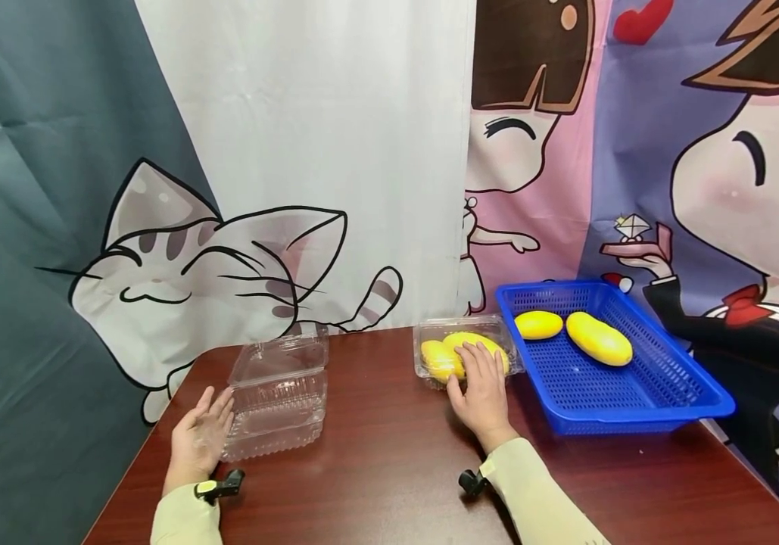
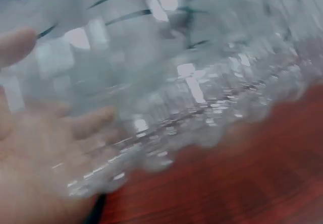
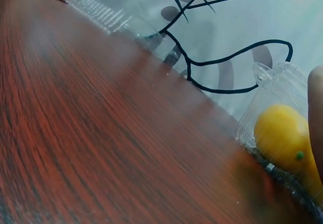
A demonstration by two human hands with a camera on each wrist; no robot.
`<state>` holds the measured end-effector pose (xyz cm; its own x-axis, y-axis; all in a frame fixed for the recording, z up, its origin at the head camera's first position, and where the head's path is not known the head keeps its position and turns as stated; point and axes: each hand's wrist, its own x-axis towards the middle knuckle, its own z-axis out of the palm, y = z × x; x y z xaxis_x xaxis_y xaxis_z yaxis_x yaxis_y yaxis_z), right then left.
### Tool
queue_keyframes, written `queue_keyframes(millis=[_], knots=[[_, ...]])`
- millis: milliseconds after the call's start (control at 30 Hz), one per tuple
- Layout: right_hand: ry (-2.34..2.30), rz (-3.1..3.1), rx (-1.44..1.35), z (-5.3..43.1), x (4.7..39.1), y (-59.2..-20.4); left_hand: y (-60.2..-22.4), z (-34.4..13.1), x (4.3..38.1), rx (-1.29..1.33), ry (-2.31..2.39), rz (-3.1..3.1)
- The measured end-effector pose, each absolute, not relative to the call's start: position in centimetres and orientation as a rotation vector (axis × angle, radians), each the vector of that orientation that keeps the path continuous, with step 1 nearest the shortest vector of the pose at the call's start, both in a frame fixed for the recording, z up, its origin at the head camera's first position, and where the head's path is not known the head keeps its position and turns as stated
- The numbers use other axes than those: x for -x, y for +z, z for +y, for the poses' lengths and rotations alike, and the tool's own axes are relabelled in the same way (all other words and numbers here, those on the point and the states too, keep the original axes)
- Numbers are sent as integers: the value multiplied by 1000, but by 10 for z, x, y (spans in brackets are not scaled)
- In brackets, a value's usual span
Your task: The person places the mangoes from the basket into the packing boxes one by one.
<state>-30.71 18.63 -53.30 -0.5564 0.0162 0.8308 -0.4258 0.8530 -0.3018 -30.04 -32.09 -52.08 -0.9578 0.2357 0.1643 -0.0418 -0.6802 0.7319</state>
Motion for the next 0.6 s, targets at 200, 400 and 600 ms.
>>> queue_keyframes(millis=[200, 400, 600], knots=[[599, -2093, -296, 185, 308, -533, -525, -298, 306, -324, 2657, 1536], [596, -2078, -305, 184, 307, -533, -539, -275, 314, -586, 2631, 1627], [607, -2059, -316, 184, 306, -531, -544, -234, 322, -581, 2549, 1901]])
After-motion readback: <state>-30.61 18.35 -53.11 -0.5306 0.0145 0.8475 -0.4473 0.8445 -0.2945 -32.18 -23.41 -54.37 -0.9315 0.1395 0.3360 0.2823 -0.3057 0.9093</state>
